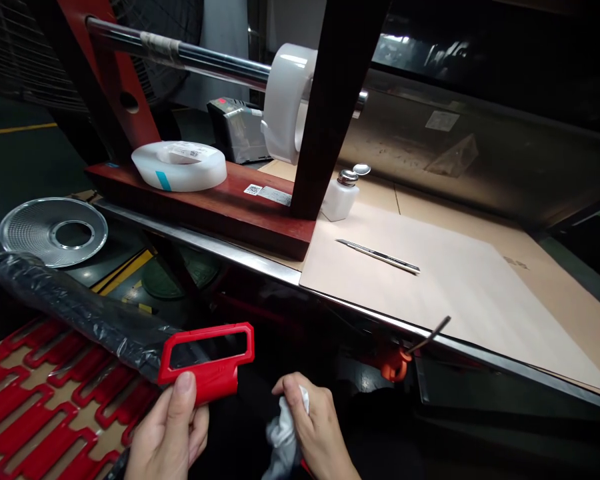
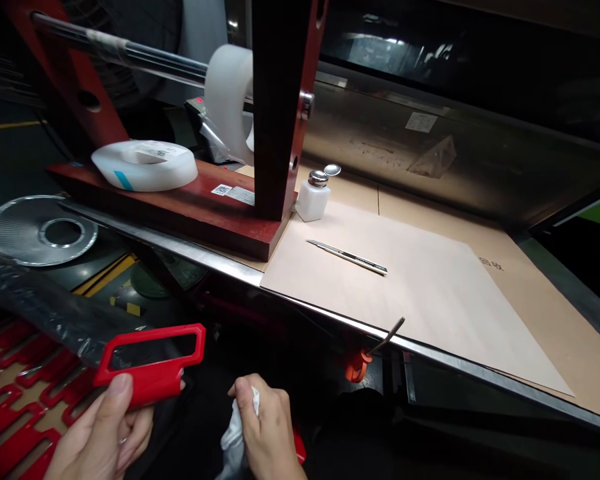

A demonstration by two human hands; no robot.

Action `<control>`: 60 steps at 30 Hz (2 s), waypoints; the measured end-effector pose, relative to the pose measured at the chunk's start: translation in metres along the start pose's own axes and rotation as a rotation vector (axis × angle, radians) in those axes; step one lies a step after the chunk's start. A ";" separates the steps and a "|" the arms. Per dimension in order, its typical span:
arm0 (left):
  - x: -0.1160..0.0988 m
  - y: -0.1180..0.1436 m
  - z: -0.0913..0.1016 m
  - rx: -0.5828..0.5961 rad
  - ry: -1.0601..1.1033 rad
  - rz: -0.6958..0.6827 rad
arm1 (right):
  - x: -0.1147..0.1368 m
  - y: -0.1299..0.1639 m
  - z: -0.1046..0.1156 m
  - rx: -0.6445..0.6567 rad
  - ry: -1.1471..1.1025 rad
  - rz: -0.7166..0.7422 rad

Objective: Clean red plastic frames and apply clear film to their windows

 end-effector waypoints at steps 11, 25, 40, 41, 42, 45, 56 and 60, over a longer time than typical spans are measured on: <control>-0.006 0.002 -0.026 0.023 -0.246 -0.290 | -0.004 0.010 -0.015 -0.066 -0.675 -0.282; -0.017 -0.006 -0.026 -0.091 -0.253 -0.325 | -0.007 0.023 -0.032 0.152 -0.833 -0.317; 0.009 -0.012 -0.004 -0.068 -0.311 -0.236 | -0.013 0.008 0.030 -0.160 -0.753 -0.205; 0.008 -0.011 -0.007 -0.037 -0.287 -0.256 | -0.012 0.008 0.026 -0.116 -0.815 -0.231; 0.007 -0.011 -0.011 -0.004 -0.263 -0.276 | -0.010 0.009 0.023 -0.064 -0.854 -0.241; -0.005 -0.008 -0.020 0.068 -0.220 -0.340 | 0.006 0.012 0.016 0.064 -0.751 -0.162; -0.003 0.018 -0.039 0.147 -0.073 -0.207 | 0.100 0.046 0.025 -0.054 0.165 0.683; -0.009 0.023 -0.035 0.073 -0.159 -0.256 | 0.093 0.055 0.036 -0.242 0.246 0.666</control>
Point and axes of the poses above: each hand's wrist, its own y-axis away from the middle knuckle, its own z-axis out of the back of the hand, x = y × z, the point moved 9 cm from there along -y, towards the middle knuckle, and after that the axes turned 6 degrees about -x, right-handed, at the moved point
